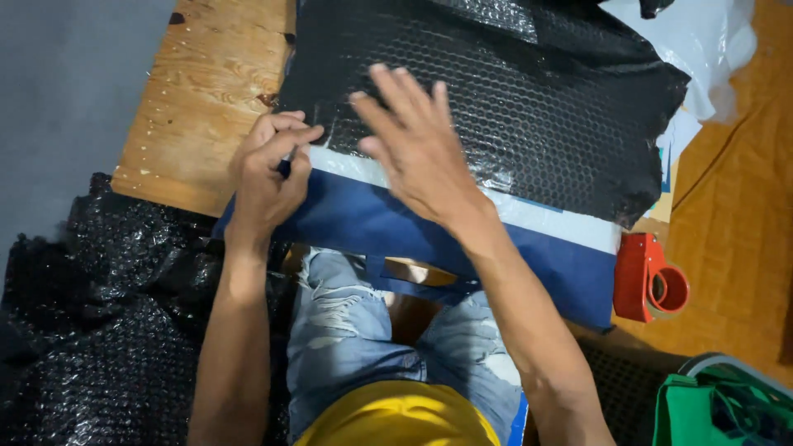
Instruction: Wrapping a pillow bag in black bubble wrap and securing it with tape using a dispenser
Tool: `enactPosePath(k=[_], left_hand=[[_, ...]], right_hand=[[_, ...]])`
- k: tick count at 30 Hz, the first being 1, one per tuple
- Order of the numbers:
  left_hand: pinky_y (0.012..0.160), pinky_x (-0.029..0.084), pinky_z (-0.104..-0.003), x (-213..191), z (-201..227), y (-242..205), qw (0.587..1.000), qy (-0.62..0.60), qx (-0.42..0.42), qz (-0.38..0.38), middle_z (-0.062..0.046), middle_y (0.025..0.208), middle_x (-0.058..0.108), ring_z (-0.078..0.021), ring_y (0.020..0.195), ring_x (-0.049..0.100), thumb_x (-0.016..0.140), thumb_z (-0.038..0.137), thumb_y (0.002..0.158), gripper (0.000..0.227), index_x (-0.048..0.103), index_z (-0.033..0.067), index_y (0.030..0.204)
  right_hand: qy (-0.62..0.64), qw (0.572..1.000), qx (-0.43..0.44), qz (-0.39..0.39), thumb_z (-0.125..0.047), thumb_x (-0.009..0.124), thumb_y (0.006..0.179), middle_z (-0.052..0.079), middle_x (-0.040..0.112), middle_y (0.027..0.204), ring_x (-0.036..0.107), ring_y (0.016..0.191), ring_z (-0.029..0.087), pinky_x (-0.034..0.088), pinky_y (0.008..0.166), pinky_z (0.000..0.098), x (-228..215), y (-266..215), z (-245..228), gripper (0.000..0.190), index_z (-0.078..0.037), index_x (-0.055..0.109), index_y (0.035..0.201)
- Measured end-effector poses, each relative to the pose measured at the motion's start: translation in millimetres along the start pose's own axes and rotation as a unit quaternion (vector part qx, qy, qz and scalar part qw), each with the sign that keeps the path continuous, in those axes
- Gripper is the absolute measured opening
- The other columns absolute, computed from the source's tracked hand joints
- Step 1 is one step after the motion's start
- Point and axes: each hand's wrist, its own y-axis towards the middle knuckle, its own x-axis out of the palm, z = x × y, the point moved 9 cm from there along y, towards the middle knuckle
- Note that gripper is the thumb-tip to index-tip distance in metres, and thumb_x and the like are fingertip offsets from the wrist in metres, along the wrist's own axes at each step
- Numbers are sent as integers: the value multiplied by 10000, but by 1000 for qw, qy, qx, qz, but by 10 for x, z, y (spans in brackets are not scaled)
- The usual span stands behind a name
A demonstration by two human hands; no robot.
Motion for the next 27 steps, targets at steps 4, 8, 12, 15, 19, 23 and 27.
enactPosePath(k=[4,8,12,15,19,23,27], left_hand=[[897,481,-364,-52,-78,-12,999,-26,-25,25,-190,1092,641,-306,1055,611,507,-40,919,219,700,-79,1013],[1019,445,-390,-39,-168,81,997,7,-70,13,-200,1337,542,-317,1210,551,462,136,1044,364,662,-36,1295],[1142,349,-467,235,-513,26,990,75,-104,-58,-254,1516,489,-402,1402,460,494,203,1052,390,636,65,1388],[1163,340,-412,230,-637,-9,984,-49,-164,-51,-244,1527,467,-338,1423,444,449,126,1042,405,576,-11,1402],[1182,347,-378,141,-770,-6,976,-131,-169,-33,-250,1529,454,-321,1435,441,598,83,989,467,493,-50,1424],[1169,328,-372,96,-728,4,962,-86,-249,-77,-254,1598,367,-324,1476,382,625,240,968,674,367,-41,1524],[1172,273,-343,251,-817,-36,952,-70,-266,-131,-172,1631,358,-276,1503,340,529,264,1012,632,320,52,1569]], right_hand=[[-87,990,-35,-107,-450,498,1041,132,351,1619,253,1507,397,63,1174,759,487,104,-216,522,-164,575,1472],[-116,987,-60,-89,-513,503,1026,145,431,1580,296,1482,425,42,1149,786,550,76,-302,543,-159,639,1415],[-124,986,-60,-93,-486,550,1024,136,436,1585,287,1490,424,42,1153,782,585,64,-261,561,-175,556,1490],[-100,988,-48,-112,-535,500,1026,142,372,1615,243,1510,421,6,1163,776,548,19,-241,584,-196,529,1500],[-21,1000,-2,-9,-524,584,1039,87,297,1689,258,1601,308,38,1286,684,115,-217,-134,635,-222,432,1577],[-71,972,164,153,-398,642,1089,84,209,1742,145,1647,300,-81,1324,675,-388,-982,396,634,-256,334,1626],[-144,925,302,181,-363,762,995,294,236,1638,206,1532,500,139,1157,802,-846,-1781,1026,690,-15,500,1530]])
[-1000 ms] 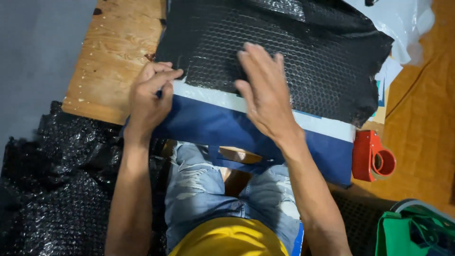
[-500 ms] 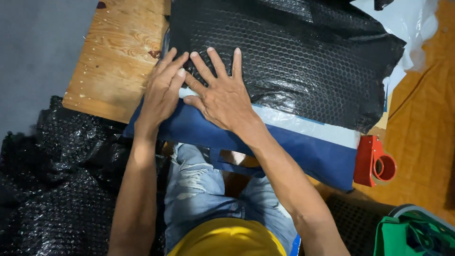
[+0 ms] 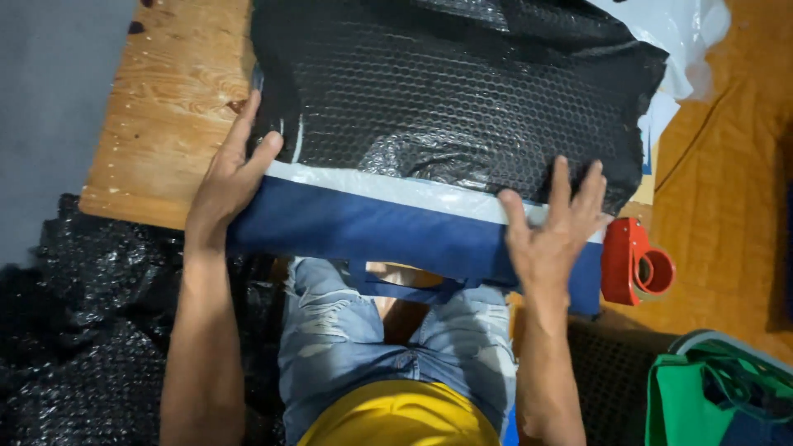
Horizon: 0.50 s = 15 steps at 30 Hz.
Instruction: Wrapping a pillow bag in black bubble wrap and securing it with tape using a dispenser
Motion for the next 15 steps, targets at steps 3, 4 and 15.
enactPosePath(k=[3,4,15], left_hand=[[1260,180,-492,164,-18,58,1000,0,5,-27,-244,1633,304,-357,1521,241,580,369,1057,642,324,175,1612],[1259,182,-500,234,47,75,999,-10,35,-31,-260,1629,303,-366,1519,244,574,340,1070,628,326,135,1609],[1228,226,-555,772,257,210,992,-15,121,-45,-359,1587,309,-452,1479,264,547,181,1117,554,334,-26,1585]], right_hand=[[-23,996,73,-43,-574,737,944,337,333,1566,307,1425,586,151,961,919,1,-52,555,821,-132,464,1581],[-28,996,78,-43,-567,735,951,342,337,1564,317,1421,587,183,961,909,-25,-46,607,811,-126,470,1579],[74,997,18,26,-96,567,1081,392,454,1463,429,1348,584,321,1126,650,-666,27,1272,466,28,480,1522]])
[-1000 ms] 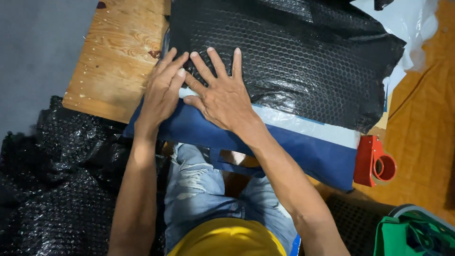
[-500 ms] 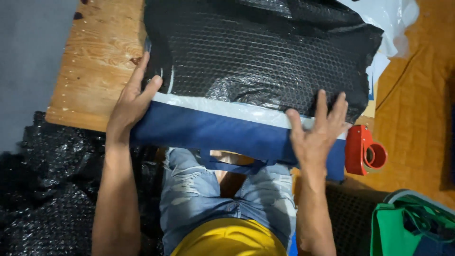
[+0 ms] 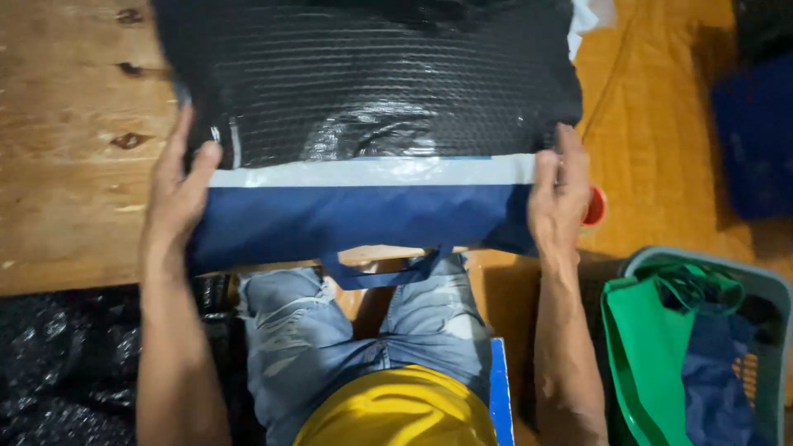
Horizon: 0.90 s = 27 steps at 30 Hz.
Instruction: Wrapping a pillow bag in black bubble wrap and securing it with tape using a dispenser
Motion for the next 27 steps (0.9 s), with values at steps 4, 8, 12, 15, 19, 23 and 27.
enactPosePath(k=[4,8,12,15,19,23,27], left_hand=[[1187,261,-377,-6,-17,-26,998,-21,-44,25,-252,1604,360,-328,1479,346,499,87,1080,526,315,-70,1547],[1167,286,-406,-48,71,-78,995,33,-77,56,-252,1588,390,-355,1466,369,512,195,1089,532,362,-42,1541],[1132,346,-447,-102,42,-122,993,81,-40,77,-300,1531,424,-399,1409,424,521,176,1099,513,387,-74,1527],[1106,399,-454,-176,110,-162,987,116,59,96,-305,1474,446,-414,1327,491,604,80,1074,500,427,-106,1504],[1146,317,-560,-237,191,-318,975,183,25,126,-351,1538,365,-496,1423,359,542,350,1099,598,427,-31,1545],[1172,346,-557,-182,691,-595,947,221,131,193,-377,1499,434,-513,1404,429,554,152,1149,482,444,-170,1489],[1036,481,-519,187,1031,-949,929,197,177,259,-351,1379,547,-479,1231,568,538,69,1133,369,533,-193,1393]], right_hand=[[-98,991,80,37,-20,598,975,180,594,878,572,759,305,496,686,410,-528,-177,738,103,75,634,979],[-110,957,212,-162,-74,647,941,181,724,897,665,746,317,511,666,386,-320,-458,1490,199,53,681,1090],[-80,925,276,-247,-123,668,921,119,684,899,614,785,247,495,721,361,-329,-563,1365,256,27,649,1128],[-151,915,262,-267,-81,624,902,242,700,1177,662,1069,439,518,862,501,-281,-627,1379,375,-2,599,1267],[-90,950,250,-164,-142,562,947,228,686,1090,627,938,395,497,799,444,-487,-720,1235,368,11,605,1279],[151,915,369,64,-115,485,938,28,576,891,473,729,114,426,645,241,-1016,-1234,1735,172,-58,597,1055],[250,909,305,136,-179,466,879,-1,585,975,455,792,79,390,756,193,-1265,-1579,1172,282,-80,580,1117]])
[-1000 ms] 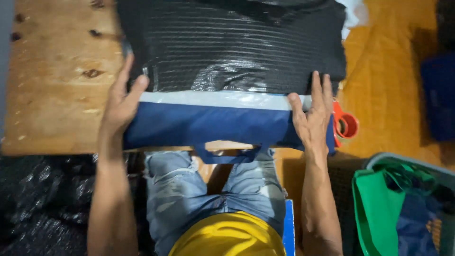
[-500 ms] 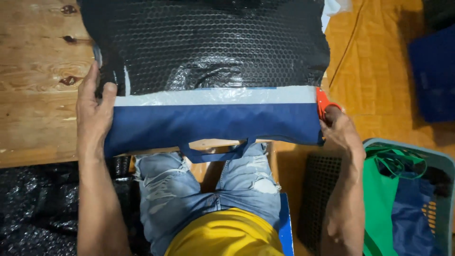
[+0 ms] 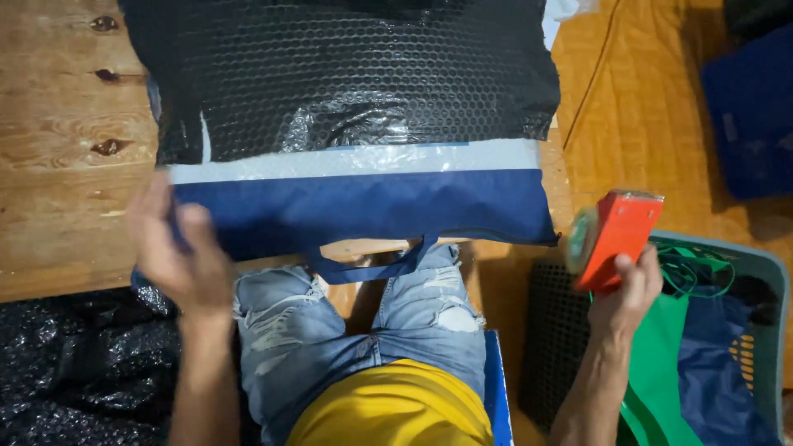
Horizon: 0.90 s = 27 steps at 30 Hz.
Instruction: Wrapping a pillow bag in black bubble wrap and securing it with tape using a dispenser
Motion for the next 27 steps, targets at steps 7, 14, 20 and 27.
enactPosePath(k=[7,14,20,27], left_hand=[[1073,505,-436,994,677,-937,805,-468,-293,-218,-172,1285,709,-294,1251,648,499,295,1059,420,623,51,1377],[1154,394,-485,949,667,-1255,676,-568,-383,-271,-304,1324,638,-341,1320,550,263,445,1104,666,334,-13,1582],[1054,509,-435,803,420,-1338,693,-527,-436,-229,-299,1220,701,-254,1184,650,713,88,933,663,425,-45,1516],[982,568,-472,925,162,-1489,677,-512,-495,-185,-332,1206,698,-350,1145,681,691,12,914,591,478,-59,1461]], right_hand=[[31,983,-17,-181,-148,941,559,116,641,531,620,366,152,512,355,276,1101,-982,-139,495,-26,653,943],[57,928,25,-366,-190,1024,511,110,662,524,641,377,132,478,349,216,2032,-1652,-48,567,6,701,934],[64,918,-14,-391,-258,1041,539,82,666,601,504,545,87,429,469,233,2269,-1775,-173,549,-18,710,905],[44,917,-26,-396,-288,1058,509,79,697,635,529,572,96,434,492,250,2315,-1840,-145,609,-19,685,908]])
